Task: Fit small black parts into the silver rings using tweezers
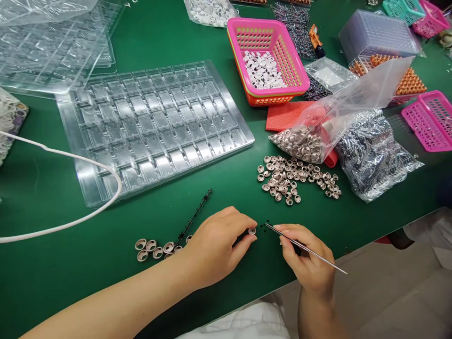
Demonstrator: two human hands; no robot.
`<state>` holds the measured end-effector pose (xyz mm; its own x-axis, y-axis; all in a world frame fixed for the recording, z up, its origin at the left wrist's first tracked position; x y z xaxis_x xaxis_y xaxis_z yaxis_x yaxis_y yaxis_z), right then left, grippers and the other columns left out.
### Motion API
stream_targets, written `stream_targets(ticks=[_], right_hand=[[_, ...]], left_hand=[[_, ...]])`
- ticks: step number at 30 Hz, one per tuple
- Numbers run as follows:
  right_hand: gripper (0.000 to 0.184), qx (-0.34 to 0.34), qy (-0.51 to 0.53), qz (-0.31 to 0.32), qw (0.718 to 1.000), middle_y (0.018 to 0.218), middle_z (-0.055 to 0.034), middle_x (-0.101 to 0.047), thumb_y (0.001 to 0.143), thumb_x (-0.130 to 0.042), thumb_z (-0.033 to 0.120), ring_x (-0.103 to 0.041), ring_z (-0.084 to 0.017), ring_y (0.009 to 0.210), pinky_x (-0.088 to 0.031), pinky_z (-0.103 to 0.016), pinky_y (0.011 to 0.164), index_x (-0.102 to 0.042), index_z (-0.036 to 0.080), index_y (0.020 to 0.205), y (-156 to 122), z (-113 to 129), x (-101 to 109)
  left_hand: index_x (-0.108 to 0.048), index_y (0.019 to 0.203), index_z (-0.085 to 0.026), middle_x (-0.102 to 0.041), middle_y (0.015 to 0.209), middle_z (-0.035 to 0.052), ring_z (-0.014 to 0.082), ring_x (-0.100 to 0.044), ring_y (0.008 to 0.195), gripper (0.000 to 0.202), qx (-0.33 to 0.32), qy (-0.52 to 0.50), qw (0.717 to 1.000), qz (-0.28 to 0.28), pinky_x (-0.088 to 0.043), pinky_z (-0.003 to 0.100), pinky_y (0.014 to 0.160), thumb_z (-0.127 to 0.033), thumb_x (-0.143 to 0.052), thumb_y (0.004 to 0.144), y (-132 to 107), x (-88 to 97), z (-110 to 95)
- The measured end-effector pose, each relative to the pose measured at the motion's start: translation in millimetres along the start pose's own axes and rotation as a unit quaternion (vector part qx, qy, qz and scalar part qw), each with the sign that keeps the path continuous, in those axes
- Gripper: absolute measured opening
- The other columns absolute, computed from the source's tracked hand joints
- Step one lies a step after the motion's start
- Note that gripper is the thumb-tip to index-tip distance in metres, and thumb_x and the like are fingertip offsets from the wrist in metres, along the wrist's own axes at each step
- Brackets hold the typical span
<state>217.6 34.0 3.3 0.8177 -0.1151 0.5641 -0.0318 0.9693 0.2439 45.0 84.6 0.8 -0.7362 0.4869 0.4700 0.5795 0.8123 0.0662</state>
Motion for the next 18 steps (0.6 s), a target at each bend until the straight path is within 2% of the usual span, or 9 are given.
stream_targets(ticks=[18], right_hand=[[0.027, 0.021, -0.017, -0.013, 1.0, 0.101, -0.002, -0.076, 0.085, -0.066, 0.002, -0.074, -0.016, 0.092, -0.062, -0.027, 0.078, -0.065, 0.022, 0.103, -0.2, 3.6, 2.1]], left_hand=[[-0.069, 0.106, -0.014, -0.073, 0.086, 0.0031, 0.0175, -0.061, 0.081, 0.016, -0.003, -0.008, 1.0, -0.015, -0.05, 0.03, 0.071, -0.012, -0.065, 0.091, 1.8, 2.5, 1.0]])
Point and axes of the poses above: each hand's wrist, its own y-axis towards the middle knuckle, its own x-axis out of the back of the hand, z = x × y, the point moved 9 cm from there along y, towards the middle knuckle
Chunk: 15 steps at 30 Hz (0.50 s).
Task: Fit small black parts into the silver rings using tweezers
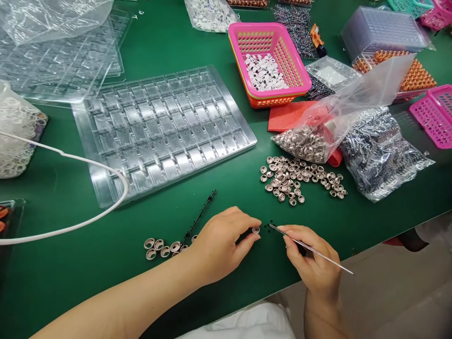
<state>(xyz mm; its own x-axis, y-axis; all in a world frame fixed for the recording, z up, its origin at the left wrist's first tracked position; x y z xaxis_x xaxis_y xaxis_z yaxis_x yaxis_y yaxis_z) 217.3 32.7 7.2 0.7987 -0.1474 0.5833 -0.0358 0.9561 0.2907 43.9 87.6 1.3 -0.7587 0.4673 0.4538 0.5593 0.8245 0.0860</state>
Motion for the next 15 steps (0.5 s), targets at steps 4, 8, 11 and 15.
stream_targets(ticks=[4, 8, 11, 15], right_hand=[[0.028, 0.01, -0.001, -0.002, 1.0, 0.101, -0.0025, -0.076, 0.084, -0.066, 0.001, -0.074, -0.016, 0.091, -0.062, -0.027, 0.077, -0.065, 0.021, 0.105, 0.7, 1.3, -0.2], [0.03, 0.03, -0.012, -0.004, 0.999, 0.1, -0.0033, -0.077, 0.083, -0.067, 0.001, -0.075, -0.017, 0.09, -0.063, -0.028, 0.077, -0.065, 0.021, 0.105, 2.0, 4.2, -0.8], [0.031, 0.025, -0.001, -0.011, 1.0, 0.099, -0.0035, -0.077, 0.082, -0.067, 0.0, -0.075, -0.018, 0.09, -0.064, -0.029, 0.076, -0.065, 0.021, 0.105, 0.5, 2.4, 0.2], [0.031, -0.012, 0.033, -0.049, 0.998, 0.1, -0.004, -0.077, 0.082, -0.067, -0.001, -0.075, -0.02, 0.091, -0.065, -0.032, 0.074, -0.066, 0.022, 0.104, -5.6, -1.6, 6.3]], left_hand=[[-0.07, 0.103, -0.014, -0.073, 0.085, 0.003, 0.0172, -0.061, 0.08, 0.014, 0.006, 0.002, 1.0, -0.003, -0.05, 0.029, 0.07, -0.012, -0.068, 0.089, -0.7, 1.0, 0.7], [-0.07, 0.1, -0.015, -0.072, 0.083, 0.0025, 0.0174, -0.062, 0.079, 0.012, 0.013, 0.014, 1.0, 0.001, -0.05, 0.029, 0.069, -0.013, -0.07, 0.088, -1.3, 0.4, 1.1], [-0.07, 0.1, -0.015, -0.072, 0.083, 0.0023, 0.0171, -0.062, 0.08, 0.012, 0.013, 0.02, 1.0, 0.002, -0.05, 0.028, 0.069, -0.012, -0.069, 0.088, -0.6, -0.4, 1.0], [-0.07, 0.102, -0.015, -0.072, 0.083, 0.0025, 0.0172, -0.062, 0.079, 0.013, 0.006, 0.027, 1.0, 0.001, -0.05, 0.028, 0.069, -0.012, -0.068, 0.089, -0.2, -1.6, 0.5]])
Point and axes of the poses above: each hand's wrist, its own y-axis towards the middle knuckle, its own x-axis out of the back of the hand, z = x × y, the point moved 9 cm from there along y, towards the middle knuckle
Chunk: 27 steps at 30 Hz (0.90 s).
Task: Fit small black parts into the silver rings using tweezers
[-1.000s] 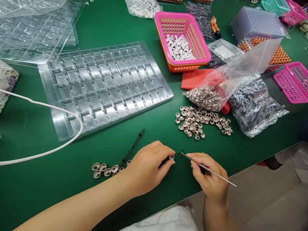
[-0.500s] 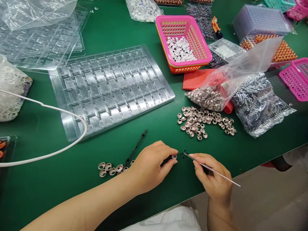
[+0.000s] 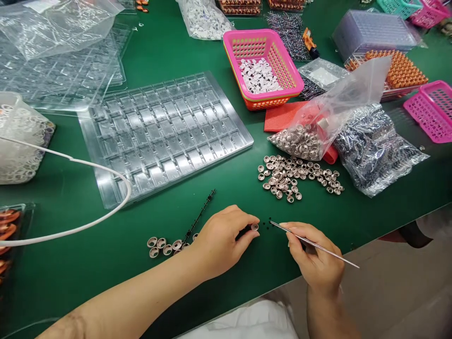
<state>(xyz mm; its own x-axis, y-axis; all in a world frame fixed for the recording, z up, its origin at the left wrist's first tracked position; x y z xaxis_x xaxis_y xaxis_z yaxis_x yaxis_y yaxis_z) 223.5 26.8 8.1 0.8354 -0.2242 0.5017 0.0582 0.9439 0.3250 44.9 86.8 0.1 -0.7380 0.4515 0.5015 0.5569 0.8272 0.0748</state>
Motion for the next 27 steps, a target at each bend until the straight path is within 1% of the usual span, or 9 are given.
stream_targets(ticks=[3, 7, 9, 14, 20, 23, 27], right_hand=[[0.034, 0.005, 0.022, -0.008, 1.0, 0.101, -0.0039, -0.077, 0.082, -0.067, -0.002, -0.075, -0.02, 0.091, -0.065, -0.034, 0.074, -0.066, 0.022, 0.106, -2, 8, -1], [0.038, 0.067, 0.024, 0.026, 0.997, 0.103, -0.005, -0.077, 0.08, -0.067, -0.004, -0.075, -0.019, 0.091, -0.064, -0.033, 0.076, -0.064, 0.019, 0.11, 0, 28, -12], [0.038, 0.093, 0.013, 0.035, 0.995, 0.103, -0.0064, -0.077, 0.08, -0.067, -0.005, -0.075, -0.019, 0.091, -0.064, -0.032, 0.076, -0.063, 0.017, 0.111, 2, 34, -15], [0.037, 0.117, -0.005, 0.056, 0.991, 0.104, -0.0081, -0.076, 0.081, -0.067, -0.004, -0.075, -0.019, 0.092, -0.063, -0.031, 0.076, -0.062, 0.016, 0.112, 4, 37, -20], [0.038, 0.127, -0.039, 0.068, 0.989, 0.104, -0.007, -0.078, 0.084, -0.066, 0.002, -0.076, -0.018, 0.087, -0.064, -0.032, 0.072, -0.06, 0.022, 0.116, 3, 40, -22], [0.039, 0.131, -0.043, 0.069, 0.988, 0.102, -0.0074, -0.078, 0.085, -0.065, 0.003, -0.076, -0.018, 0.086, -0.064, -0.033, 0.072, -0.06, 0.022, 0.118, 3, 41, -23], [0.043, 0.142, -0.046, 0.06, 0.987, 0.101, -0.0081, -0.078, 0.084, -0.066, 0.001, -0.076, -0.019, 0.086, -0.064, -0.032, 0.07, -0.059, 0.021, 0.121, 4, 43, -23]], left_hand=[[-0.07, 0.105, -0.015, -0.072, 0.081, 0.0029, 0.0177, -0.062, 0.078, 0.016, -0.01, 0.006, 1.0, -0.005, -0.051, 0.029, 0.069, -0.014, -0.067, 0.09, -1, 0.0, -1], [-0.07, 0.107, -0.014, -0.072, 0.081, 0.0037, 0.0185, -0.062, 0.077, 0.018, -0.021, 0.011, 1.0, -0.015, -0.051, 0.031, 0.068, -0.015, -0.067, 0.09, -2, 0.5, -3], [-0.07, 0.107, -0.013, -0.073, 0.081, 0.0039, 0.0187, -0.062, 0.077, 0.018, -0.024, 0.012, 0.999, -0.017, -0.051, 0.031, 0.067, -0.014, -0.067, 0.09, -3, 0.5, -3], [-0.07, 0.108, -0.013, -0.074, 0.082, 0.0045, 0.0187, -0.062, 0.077, 0.018, -0.025, 0.006, 0.999, -0.022, -0.052, 0.031, 0.068, -0.016, -0.067, 0.09, -2, 0.9, -2], [-0.07, 0.106, -0.013, -0.073, 0.08, 0.0044, 0.0184, -0.061, 0.075, 0.017, -0.025, 0.0, 0.999, -0.022, -0.052, 0.032, 0.068, -0.014, -0.066, 0.09, -1, 1.1, -2], [-0.07, 0.106, -0.012, -0.073, 0.079, 0.0043, 0.0185, -0.061, 0.075, 0.016, -0.032, -0.002, 0.999, -0.031, -0.052, 0.032, 0.067, -0.014, -0.067, 0.09, -2, 2.3, -3], [-0.07, 0.107, -0.012, -0.073, 0.08, 0.0046, 0.0184, -0.061, 0.075, 0.017, -0.031, -0.007, 0.999, -0.027, -0.052, 0.031, 0.067, -0.013, -0.067, 0.09, -3, 1.8, -3]])
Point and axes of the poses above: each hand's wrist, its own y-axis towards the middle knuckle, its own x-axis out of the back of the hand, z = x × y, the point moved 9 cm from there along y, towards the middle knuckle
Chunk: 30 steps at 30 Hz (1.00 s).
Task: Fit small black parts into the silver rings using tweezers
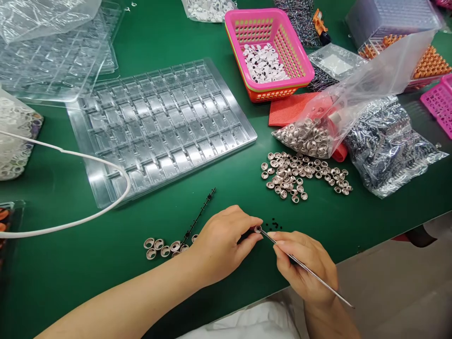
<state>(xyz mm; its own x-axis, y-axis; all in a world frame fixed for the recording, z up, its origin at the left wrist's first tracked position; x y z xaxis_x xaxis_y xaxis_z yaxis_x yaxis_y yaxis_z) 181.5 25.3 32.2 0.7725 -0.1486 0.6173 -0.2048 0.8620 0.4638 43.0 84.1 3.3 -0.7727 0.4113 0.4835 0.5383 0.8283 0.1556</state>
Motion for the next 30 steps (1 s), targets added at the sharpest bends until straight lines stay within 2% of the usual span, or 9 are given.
stream_targets(ticks=[6, 12, 21, 30], right_hand=[[0.039, 0.011, -0.003, 0.008, 1.0, 0.1, -0.009, -0.078, 0.083, -0.065, 0.001, -0.076, -0.019, 0.085, -0.064, -0.031, 0.07, -0.06, 0.019, 0.118, 2.7, 1.3, -0.8], [0.037, -0.003, -0.002, 0.001, 1.0, 0.101, -0.0076, -0.078, 0.086, -0.065, 0.005, -0.076, -0.019, 0.085, -0.065, -0.032, 0.07, -0.06, 0.022, 0.119, 1.0, -0.9, 0.1], [0.034, -0.008, -0.001, 0.004, 1.0, 0.101, -0.0075, -0.078, 0.085, -0.066, 0.005, -0.076, -0.019, 0.083, -0.065, -0.031, 0.07, -0.062, 0.021, 0.114, 2.2, -1.4, -1.3], [0.038, 0.01, -0.003, 0.007, 1.0, 0.101, -0.0088, -0.078, 0.083, -0.066, 0.003, -0.077, -0.019, 0.085, -0.064, -0.031, 0.072, -0.06, 0.019, 0.117, 4.4, 1.6, -0.2]], left_hand=[[-0.07, 0.107, -0.013, -0.072, 0.079, 0.0042, 0.0183, -0.061, 0.075, 0.017, 0.007, 0.005, 1.0, 0.008, -0.052, 0.031, 0.067, -0.014, -0.067, 0.09, 1.6, -0.4, 0.4], [-0.07, 0.107, -0.014, -0.073, 0.08, 0.0044, 0.0178, -0.061, 0.074, 0.016, 0.003, 0.009, 1.0, 0.001, -0.052, 0.03, 0.066, -0.016, -0.066, 0.091, 1.6, 0.9, 0.5], [-0.07, 0.108, -0.015, -0.074, 0.082, 0.0049, 0.0179, -0.062, 0.075, 0.016, 0.002, 0.011, 1.0, 0.004, -0.053, 0.03, 0.067, -0.016, -0.065, 0.092, 1.8, 0.3, 1.1], [-0.069, 0.108, -0.014, -0.074, 0.082, 0.0047, 0.0181, -0.062, 0.075, 0.017, -0.002, 0.004, 1.0, 0.001, -0.052, 0.03, 0.067, -0.014, -0.066, 0.091, 1.5, 1.2, -0.3]])
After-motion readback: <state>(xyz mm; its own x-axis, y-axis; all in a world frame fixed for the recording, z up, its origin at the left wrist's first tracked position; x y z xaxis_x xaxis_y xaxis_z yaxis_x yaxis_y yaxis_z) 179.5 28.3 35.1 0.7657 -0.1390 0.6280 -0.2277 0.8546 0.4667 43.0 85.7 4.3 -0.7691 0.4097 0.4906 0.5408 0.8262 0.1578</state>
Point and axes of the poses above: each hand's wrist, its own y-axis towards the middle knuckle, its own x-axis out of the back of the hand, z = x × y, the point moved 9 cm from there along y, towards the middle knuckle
